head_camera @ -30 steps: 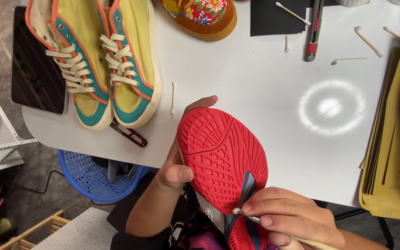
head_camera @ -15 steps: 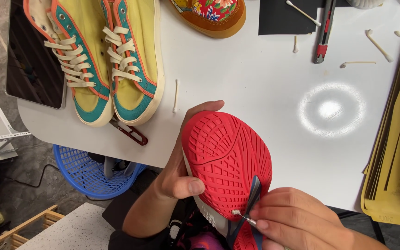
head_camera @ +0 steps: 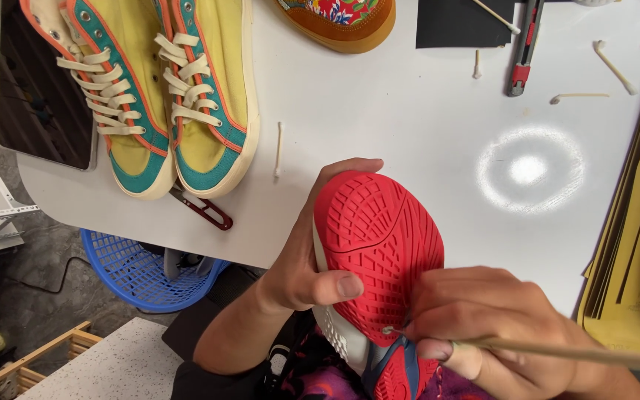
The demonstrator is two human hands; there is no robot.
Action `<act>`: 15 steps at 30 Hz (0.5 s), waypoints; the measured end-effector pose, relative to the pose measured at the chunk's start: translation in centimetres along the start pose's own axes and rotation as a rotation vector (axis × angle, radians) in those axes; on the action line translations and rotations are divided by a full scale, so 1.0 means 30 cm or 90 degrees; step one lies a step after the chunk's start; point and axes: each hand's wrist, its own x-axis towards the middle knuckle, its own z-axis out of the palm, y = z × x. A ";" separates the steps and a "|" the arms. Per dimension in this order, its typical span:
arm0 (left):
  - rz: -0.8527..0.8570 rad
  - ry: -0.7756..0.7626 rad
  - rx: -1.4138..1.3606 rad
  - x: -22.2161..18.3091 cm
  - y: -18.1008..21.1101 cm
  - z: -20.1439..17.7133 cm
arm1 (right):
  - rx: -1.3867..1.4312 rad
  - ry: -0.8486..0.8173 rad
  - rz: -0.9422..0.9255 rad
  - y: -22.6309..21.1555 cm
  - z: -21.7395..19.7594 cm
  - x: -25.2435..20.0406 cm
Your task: Applying white paint to the sole of a sneaker using a fine brush for customization.
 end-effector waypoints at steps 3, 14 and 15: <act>-0.018 -0.026 0.017 0.009 -0.002 0.009 | 0.034 -0.047 0.046 0.001 -0.033 0.022; -0.033 -0.016 0.036 0.025 -0.008 -0.003 | 0.122 -0.015 0.077 0.056 -0.047 0.001; -0.034 -0.014 0.036 0.023 -0.007 -0.002 | 0.125 -0.017 0.078 0.063 -0.037 -0.016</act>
